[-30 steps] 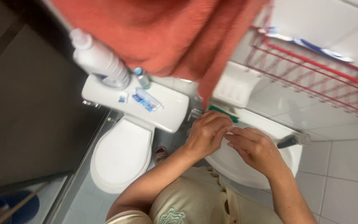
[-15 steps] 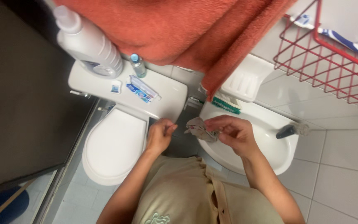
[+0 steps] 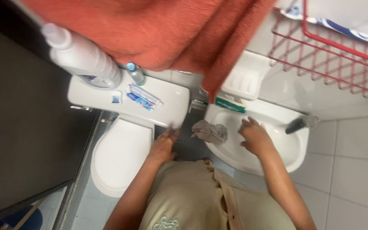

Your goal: The person organizes various hygiene and personal care items by placing them onto a wall-mounted wire rack above a bathroom sink. The person picks up cream jars, a toothbrush, sunscreen, toothpaste tubes, and a bottle of liquid, arranging them one by one on the rack.

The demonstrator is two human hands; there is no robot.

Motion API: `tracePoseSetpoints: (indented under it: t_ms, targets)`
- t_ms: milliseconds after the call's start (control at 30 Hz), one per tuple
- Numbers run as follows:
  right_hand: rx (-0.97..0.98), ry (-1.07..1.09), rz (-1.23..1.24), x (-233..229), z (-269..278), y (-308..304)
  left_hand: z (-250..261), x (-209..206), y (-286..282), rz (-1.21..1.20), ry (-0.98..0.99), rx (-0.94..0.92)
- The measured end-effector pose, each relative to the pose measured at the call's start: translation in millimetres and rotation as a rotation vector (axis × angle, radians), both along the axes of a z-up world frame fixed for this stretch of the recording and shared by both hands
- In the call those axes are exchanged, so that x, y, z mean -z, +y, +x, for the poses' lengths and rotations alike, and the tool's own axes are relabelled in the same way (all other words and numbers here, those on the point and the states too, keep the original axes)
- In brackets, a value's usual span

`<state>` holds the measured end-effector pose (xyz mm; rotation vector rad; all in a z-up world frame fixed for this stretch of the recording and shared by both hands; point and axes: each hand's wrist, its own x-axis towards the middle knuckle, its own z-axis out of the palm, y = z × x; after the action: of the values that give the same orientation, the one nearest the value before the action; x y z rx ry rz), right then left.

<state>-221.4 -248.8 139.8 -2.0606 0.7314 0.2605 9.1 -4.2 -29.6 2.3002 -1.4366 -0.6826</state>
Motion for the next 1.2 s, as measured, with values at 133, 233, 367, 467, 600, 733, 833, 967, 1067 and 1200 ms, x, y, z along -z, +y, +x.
tracePoseSetpoints:
  t_ms: [133,233,367,467,600,733,833,967,1067,1200]
  targets:
    - [0.564,0.182,-0.148,59,-36,-6,17,18,2,-0.167,0.034,-0.272]
    - [0.436,0.083,-0.580,90,-69,0,51,32,-9,-0.061,0.103,-0.705]
    - [0.434,0.259,-0.392,98,-81,16,98,54,-39,-0.035,0.164,-0.975]
    - [0.062,0.039,-0.744,92,-72,23,122,67,-58,-0.029,0.215,-1.238]
    - [0.389,0.257,-0.228,66,-65,45,131,78,-71,-0.004,0.296,-1.282]
    - [0.244,0.316,-0.193,52,-59,57,134,80,-78,0.021,0.177,-1.274]
    - [0.281,0.275,-0.161,49,-58,67,140,84,-77,0.106,0.258,-1.241]
    - [0.272,0.242,-0.146,41,-46,77,144,106,-69,0.146,0.290,-1.326]
    - [0.248,0.160,-0.166,30,-29,77,140,125,-56,-0.025,0.289,-1.433]
    - [0.207,0.060,-0.146,14,1,78,120,119,-27,-0.204,0.137,-1.251]
